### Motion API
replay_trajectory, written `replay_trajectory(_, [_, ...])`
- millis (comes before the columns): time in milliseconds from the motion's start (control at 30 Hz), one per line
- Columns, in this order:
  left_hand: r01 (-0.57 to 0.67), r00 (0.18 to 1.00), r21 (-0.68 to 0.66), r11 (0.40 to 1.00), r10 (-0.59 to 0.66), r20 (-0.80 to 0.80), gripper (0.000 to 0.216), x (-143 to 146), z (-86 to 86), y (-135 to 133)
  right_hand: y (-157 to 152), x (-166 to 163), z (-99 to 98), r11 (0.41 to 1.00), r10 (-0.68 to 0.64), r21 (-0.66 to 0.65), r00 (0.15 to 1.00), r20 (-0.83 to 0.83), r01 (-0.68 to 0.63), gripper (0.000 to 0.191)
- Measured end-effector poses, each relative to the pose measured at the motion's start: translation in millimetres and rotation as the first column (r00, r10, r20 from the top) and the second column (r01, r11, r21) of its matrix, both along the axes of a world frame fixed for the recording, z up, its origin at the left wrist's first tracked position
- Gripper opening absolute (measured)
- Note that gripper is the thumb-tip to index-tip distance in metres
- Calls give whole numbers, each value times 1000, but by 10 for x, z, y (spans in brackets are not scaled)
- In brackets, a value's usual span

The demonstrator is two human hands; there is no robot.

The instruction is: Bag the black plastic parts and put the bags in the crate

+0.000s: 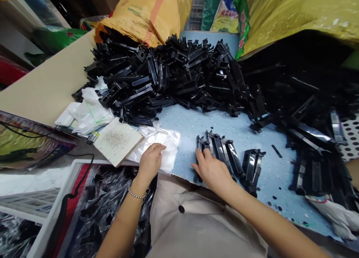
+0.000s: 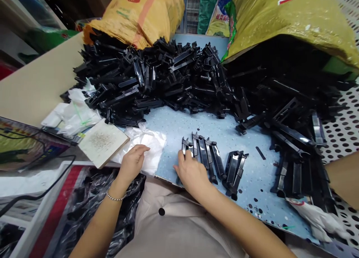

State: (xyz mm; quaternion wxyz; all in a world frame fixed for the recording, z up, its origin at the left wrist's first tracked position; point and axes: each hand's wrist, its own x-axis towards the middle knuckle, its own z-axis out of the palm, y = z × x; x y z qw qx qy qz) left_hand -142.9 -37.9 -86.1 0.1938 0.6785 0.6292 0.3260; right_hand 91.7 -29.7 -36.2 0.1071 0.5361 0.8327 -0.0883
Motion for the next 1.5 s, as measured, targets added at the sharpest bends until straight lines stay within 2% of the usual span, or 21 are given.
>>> replay_trajectory(200, [-7,999,-55,998,10,53,33,-23,-60,-17,-182,367,22,996,-86,-32,994,64,88,43])
replay_trajectory(333, [-6,994,-105,994,17,105,35,8,-118,-20,-334,395,-77,986,-133,-89,989,69,139,56])
replay_trajectory(433, [-14,993,-127,992,29,116,40,24,-124,-18,-285,347,-146,972,-172,-169,984,-34,164,62])
replay_trajectory(500, [-16,992,-132,991,32,121,42,28,-110,-18,-199,362,-157,937,-285,-269,933,-220,223,60])
replay_trajectory(533, [-17,992,-133,991,34,125,43,28,-101,-17,-162,378,-156,901,-371,-361,861,-349,241,57])
replay_trajectory(567, [-16,991,-136,991,34,130,44,26,-94,-15,-139,389,-157,844,-472,-488,743,-475,224,54])
replay_trajectory(600, [-13,990,-141,990,33,139,45,22,-90,-12,-132,388,-165,761,-582,-632,587,-562,149,52])
replay_trajectory(633, [-6,988,-147,989,29,152,45,13,-89,-9,-140,370,-185,649,-695,-761,421,-583,18,49])
replay_trajectory(700, [11,983,-158,987,17,181,47,-18,-95,-5,-188,277,-271,377,-884,-880,171,-435,-289,42])
replay_trajectory(733, [13,982,-162,987,18,186,48,-40,-97,-7,-214,211,-334,258,-942,-876,96,-322,-407,38])
replay_trajectory(767, [5,983,-164,987,25,181,50,-62,-94,-15,-234,140,-405,172,-975,-856,37,-217,-487,34])
replay_trajectory(800, [-8,986,-164,987,35,164,52,-81,-82,-31,-243,73,-475,121,-991,-835,-20,-131,-537,31])
replay_trajectory(867, [-6,994,-151,988,23,109,57,-96,-17,-83,-223,-30,-590,79,-995,-799,-101,-23,-596,30])
replay_trajectory(967, [120,992,-89,989,-117,45,62,-38,186,-198,-131,-93,-642,46,-995,-758,-95,20,-650,30])
replay_trajectory(1033, [221,974,-64,973,-217,61,64,29,358,-278,-61,-105,-612,82,-994,-757,-103,-19,-648,30])
replay_trajectory(1133, [303,949,-58,951,-295,115,65,124,559,-367,9,-135,-548,189,-979,-775,-178,-100,-603,21])
replay_trajectory(1233, [355,930,-18,935,-351,109,68,253,603,-404,-12,-198,-527,382,-923,-822,-230,-310,-424,22])
replay_trajectory(1300, [439,895,-20,898,-435,101,69,379,554,-398,-71,-239,-528,573,-819,-795,-112,-563,-199,22])
replay_trajectory(1367, [499,864,-32,866,-495,98,67,496,494,-375,-133,-249,-518,739,-665,-672,112,-738,-46,24])
replay_trajectory(1433, [463,882,-8,886,-460,106,58,538,487,-361,-174,-211,-484,841,-502,-538,282,-817,-60,30])
replay_trajectory(1500, [351,928,20,936,-351,127,45,451,587,-392,-184,-129,-438,884,-349,-437,385,-854,-166,40])
